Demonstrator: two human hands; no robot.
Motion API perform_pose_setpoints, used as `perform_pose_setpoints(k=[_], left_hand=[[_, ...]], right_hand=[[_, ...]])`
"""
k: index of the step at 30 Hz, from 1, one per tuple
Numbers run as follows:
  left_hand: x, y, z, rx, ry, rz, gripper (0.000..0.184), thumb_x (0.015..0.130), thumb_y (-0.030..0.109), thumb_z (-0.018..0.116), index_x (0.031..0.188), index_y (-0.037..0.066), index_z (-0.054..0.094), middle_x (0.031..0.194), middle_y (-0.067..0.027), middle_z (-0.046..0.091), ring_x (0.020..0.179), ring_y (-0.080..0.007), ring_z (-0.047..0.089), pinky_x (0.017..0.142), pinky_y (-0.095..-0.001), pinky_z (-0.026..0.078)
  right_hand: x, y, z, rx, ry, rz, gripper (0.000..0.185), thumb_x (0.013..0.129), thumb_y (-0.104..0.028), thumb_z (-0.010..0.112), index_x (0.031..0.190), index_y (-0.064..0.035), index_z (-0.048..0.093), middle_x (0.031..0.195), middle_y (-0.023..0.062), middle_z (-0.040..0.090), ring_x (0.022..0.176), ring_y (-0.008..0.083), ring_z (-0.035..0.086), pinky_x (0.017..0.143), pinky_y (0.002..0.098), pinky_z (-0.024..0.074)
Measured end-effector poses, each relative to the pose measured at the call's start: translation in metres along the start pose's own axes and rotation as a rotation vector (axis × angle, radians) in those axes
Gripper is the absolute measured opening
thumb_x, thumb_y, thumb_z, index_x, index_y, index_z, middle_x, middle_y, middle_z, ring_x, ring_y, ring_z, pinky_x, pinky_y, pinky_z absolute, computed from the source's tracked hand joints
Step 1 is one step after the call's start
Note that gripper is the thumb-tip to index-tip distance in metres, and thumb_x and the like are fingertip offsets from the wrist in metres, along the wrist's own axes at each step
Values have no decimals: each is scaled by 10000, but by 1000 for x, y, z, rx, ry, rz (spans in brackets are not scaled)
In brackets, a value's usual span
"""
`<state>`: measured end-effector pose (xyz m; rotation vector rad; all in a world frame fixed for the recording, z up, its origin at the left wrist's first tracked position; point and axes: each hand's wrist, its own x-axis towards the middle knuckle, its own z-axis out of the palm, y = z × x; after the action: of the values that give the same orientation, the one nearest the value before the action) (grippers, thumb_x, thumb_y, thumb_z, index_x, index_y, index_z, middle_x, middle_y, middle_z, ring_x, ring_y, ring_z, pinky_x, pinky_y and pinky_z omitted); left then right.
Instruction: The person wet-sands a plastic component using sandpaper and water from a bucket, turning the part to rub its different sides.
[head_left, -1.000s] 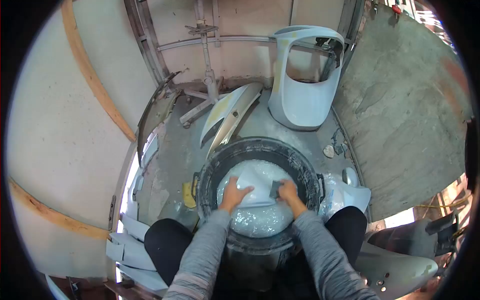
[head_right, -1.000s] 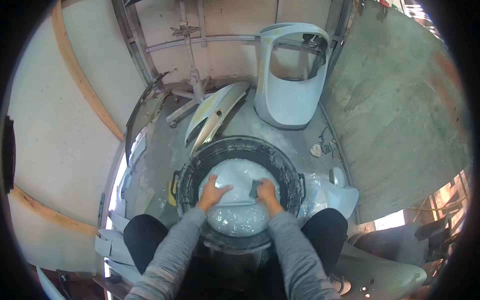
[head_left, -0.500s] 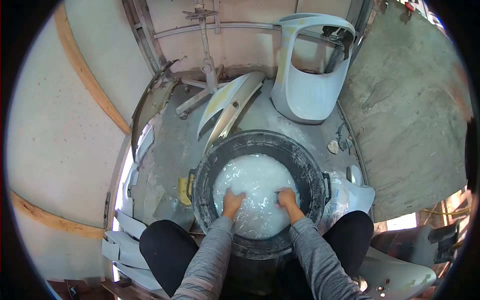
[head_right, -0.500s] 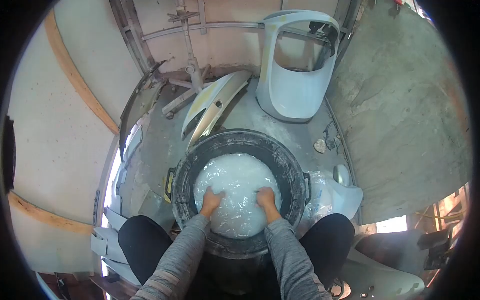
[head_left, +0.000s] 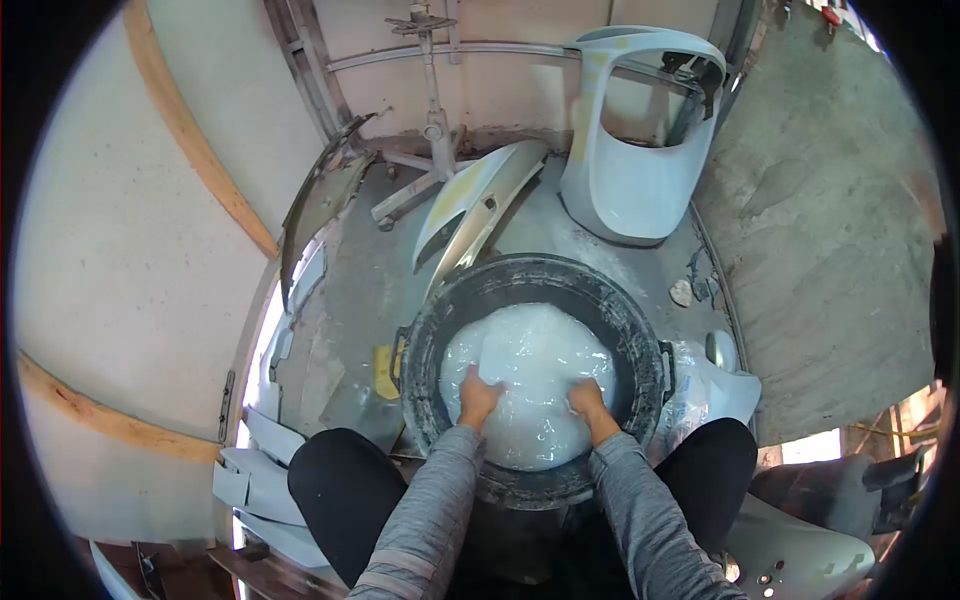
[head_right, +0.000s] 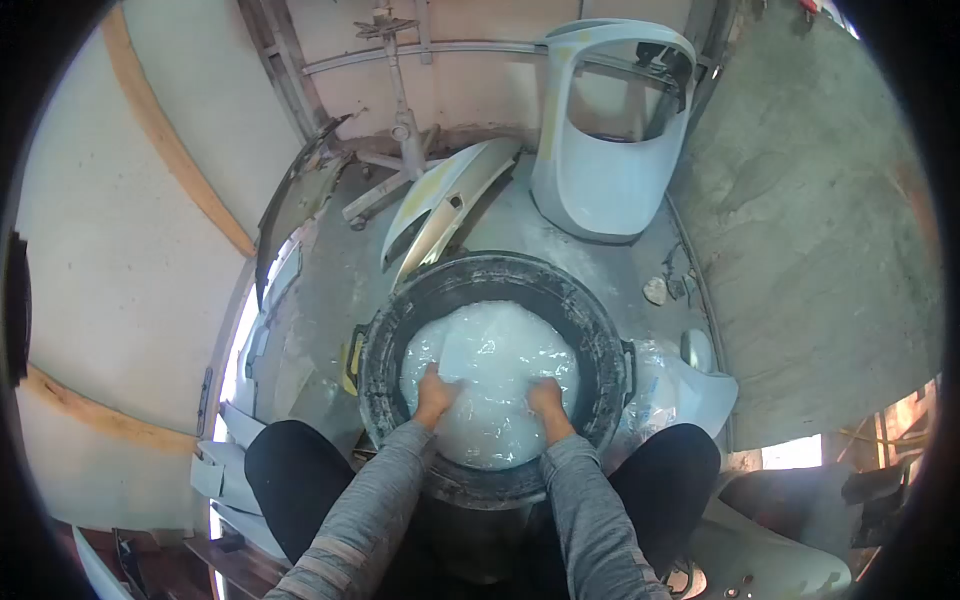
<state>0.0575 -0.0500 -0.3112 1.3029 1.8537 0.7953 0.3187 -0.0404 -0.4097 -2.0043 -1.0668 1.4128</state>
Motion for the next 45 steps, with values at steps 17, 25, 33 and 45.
perform_pose_setpoints(k=[17, 25, 33, 45], left_hand=[[14, 101, -41, -133, -122, 183, 319, 875, 280, 723, 1094, 54, 675, 1001, -194, 719, 962, -377, 686, 845, -447, 516], [-14, 217, -129, 141, -49, 449, 266, 882, 267, 707, 1088, 98, 699, 922, -149, 719, 897, -332, 698, 799, -424, 519], [-17, 249, -186, -8, -72, 599, 337, 938, 267, 643, 1194, 48, 645, 1095, -204, 709, 1034, -388, 673, 900, -428, 509], [-1, 196, -145, -368, -162, 427, 271, 949, 170, 644, 1165, 5, 651, 1019, -133, 721, 949, -195, 669, 865, -341, 501]], right_hand=[[-138, -209, -29, -293, 229, -526, 321, 819, -80, 623, 1117, -56, 739, 1033, 252, 718, 1022, 424, 683, 919, 472, 525], [-185, -277, -63, -399, 180, -634, 276, 855, -165, 664, 1083, -25, 733, 1022, 240, 719, 1008, 438, 678, 919, 469, 518], [-200, -303, -111, 120, -192, -455, 459, 897, -115, 676, 1327, 30, 605, 1089, 95, 701, 960, 191, 660, 853, 306, 506], [-152, -248, -98, -18, 108, -517, 304, 807, -116, 712, 1069, 38, 728, 948, 200, 744, 864, 282, 706, 801, 373, 517]])
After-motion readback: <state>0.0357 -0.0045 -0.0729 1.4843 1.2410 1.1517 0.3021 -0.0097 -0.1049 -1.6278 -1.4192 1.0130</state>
